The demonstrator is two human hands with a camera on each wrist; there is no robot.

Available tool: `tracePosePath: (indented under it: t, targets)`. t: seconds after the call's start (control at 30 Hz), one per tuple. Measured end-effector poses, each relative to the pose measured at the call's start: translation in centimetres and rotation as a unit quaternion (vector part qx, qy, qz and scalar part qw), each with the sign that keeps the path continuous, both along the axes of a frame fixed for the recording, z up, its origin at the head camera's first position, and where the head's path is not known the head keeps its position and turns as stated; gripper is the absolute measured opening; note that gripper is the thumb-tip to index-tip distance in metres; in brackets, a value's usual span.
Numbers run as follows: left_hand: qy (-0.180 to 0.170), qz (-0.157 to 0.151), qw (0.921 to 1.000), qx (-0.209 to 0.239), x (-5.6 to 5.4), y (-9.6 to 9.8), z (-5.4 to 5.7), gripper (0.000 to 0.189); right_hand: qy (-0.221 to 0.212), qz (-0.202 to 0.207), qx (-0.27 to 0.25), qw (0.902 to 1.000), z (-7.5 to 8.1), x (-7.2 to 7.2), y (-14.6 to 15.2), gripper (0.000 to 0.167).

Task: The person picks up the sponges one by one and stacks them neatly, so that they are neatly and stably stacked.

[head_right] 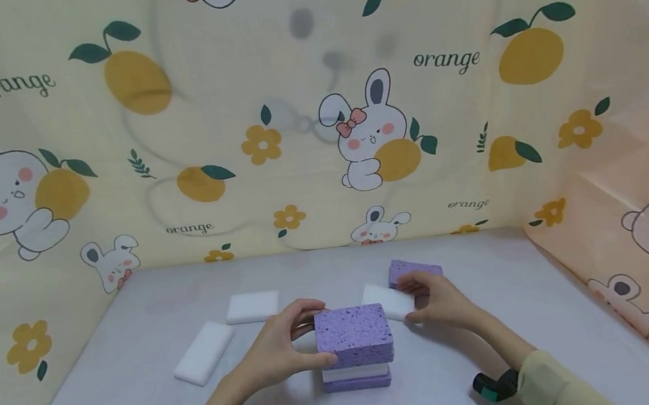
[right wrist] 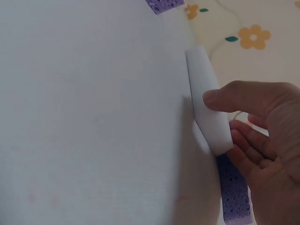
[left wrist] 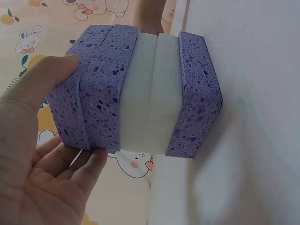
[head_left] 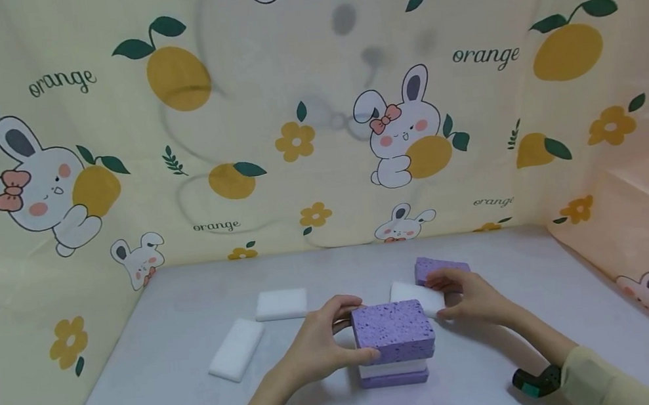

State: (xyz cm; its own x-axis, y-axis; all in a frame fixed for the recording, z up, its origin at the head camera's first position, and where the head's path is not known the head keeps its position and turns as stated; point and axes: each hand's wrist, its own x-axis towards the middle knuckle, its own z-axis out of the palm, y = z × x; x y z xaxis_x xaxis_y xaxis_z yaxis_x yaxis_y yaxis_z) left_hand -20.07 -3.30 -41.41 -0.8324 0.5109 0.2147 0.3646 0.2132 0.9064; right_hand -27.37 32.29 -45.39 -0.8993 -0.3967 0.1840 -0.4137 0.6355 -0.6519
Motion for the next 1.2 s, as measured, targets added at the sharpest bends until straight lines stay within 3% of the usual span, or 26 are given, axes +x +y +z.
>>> tracePosePath:
  t: [0.4,1.2]
  targets:
    - [0.001,0.002,1.0000,0.000,-0.1,-0.1,-0.1,0.073,0.014,0.046,0.001,0.9989,-0.2,-0.6,-0.1,0.070]
    - [0.003,-0.004,1.0000,0.004,-0.1,0.1,-0.2,0.073,0.012,0.026,0.027,0.9992,0.1,0.5,-0.7,0.066]
